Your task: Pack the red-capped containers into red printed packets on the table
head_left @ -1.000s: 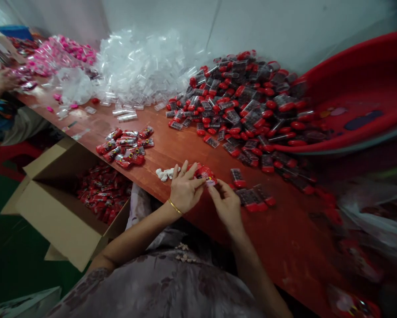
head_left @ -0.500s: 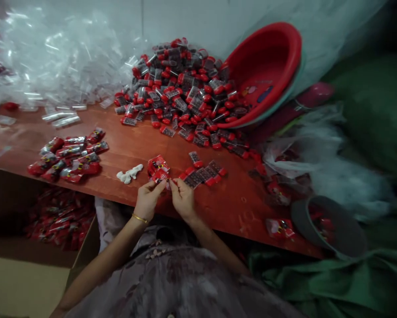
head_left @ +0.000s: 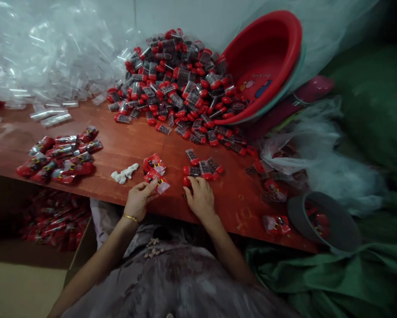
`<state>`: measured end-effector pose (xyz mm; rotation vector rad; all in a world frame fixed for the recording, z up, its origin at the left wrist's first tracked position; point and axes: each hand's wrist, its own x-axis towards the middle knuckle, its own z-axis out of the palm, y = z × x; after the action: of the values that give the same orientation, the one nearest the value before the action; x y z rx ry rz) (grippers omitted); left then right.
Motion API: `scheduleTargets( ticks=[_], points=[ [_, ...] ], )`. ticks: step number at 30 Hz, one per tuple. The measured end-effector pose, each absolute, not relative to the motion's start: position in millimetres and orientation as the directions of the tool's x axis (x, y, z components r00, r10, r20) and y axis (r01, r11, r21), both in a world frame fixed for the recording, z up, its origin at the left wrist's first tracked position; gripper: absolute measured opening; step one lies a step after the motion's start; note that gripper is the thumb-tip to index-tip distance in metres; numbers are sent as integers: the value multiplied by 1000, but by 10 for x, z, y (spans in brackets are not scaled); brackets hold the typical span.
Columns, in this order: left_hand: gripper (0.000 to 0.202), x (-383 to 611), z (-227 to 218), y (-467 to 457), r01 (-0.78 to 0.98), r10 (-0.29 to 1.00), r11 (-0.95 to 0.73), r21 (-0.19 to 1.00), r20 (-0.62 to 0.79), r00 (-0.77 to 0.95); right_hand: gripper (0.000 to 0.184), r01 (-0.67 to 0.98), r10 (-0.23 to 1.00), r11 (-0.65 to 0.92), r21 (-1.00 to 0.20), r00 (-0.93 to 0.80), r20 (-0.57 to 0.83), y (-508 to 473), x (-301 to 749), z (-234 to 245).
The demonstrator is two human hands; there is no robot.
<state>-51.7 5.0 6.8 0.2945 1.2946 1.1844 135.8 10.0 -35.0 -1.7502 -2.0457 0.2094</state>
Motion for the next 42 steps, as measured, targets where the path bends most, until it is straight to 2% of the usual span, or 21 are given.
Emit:
scheduleTargets(
  ticks=[3,5,7,9,10,13,15,18,21,24,28,30,32,35,37,39,42],
  points=[
    [48,-493,69,49,-497,789,468,731,-598,-138,34,909,959,264,-323,-210,192,138,1606,-344],
    [49,-491,73,47,-490,783,486,723,-609,-123,36,875,936,344,-341,-289,201,141,1768,-324],
    [50,-506,75,48,-493,781,493,717,-614,-111,33,855,938,338,-394,-269,219,117,1892,-306],
    [50,-523,70,55,-499,779,495,712,-617,-108,27,874,976,180,-451,-100,196,81,1937,-289],
    [50,-527,66,61,-501,779,494,711,-617,-109,30,888,988,65,-455,7,155,67,1920,-277],
    [50,-501,57,84,-499,782,492,714,-614,-106,48,917,974,-209,-339,226,13,86,1731,-223],
    [51,-466,62,95,-497,788,492,715,-609,-95,52,930,964,-264,-254,264,-36,148,1554,-178],
    [50,-445,82,92,-500,797,485,718,-598,-85,49,939,962,-274,-210,268,-56,239,1387,-125],
    [49,-486,88,75,-510,795,481,714,-600,-90,40,952,981,-190,-238,178,-72,247,1434,-119],
    [49,-532,70,62,-512,783,500,699,-617,-78,28,962,1000,12,-271,-13,0,242,1611,-137],
    [47,-511,65,66,-515,776,539,666,-630,-2,42,932,936,348,-104,-339,94,363,1781,-107],
    [46,-489,81,68,-516,774,556,652,-632,37,38,896,894,443,-30,-440,81,435,1793,-78],
    [45,-485,98,67,-516,775,561,647,-630,53,31,871,869,491,-16,-489,79,466,1774,-73],
    [43,-512,116,61,-524,774,557,644,-632,46,26,835,841,541,-102,-533,94,419,1736,-132],
    [42,-530,124,61,-531,774,557,639,-631,52,25,824,858,513,-239,-496,130,335,1719,-180],
    [42,-534,131,64,-533,774,560,634,-630,63,27,785,906,418,-457,-398,145,216,1705,-189],
    [42,-504,138,68,-531,780,554,641,-623,62,30,559,947,202,-805,-322,14,-3,1654,-99]
  ],
)
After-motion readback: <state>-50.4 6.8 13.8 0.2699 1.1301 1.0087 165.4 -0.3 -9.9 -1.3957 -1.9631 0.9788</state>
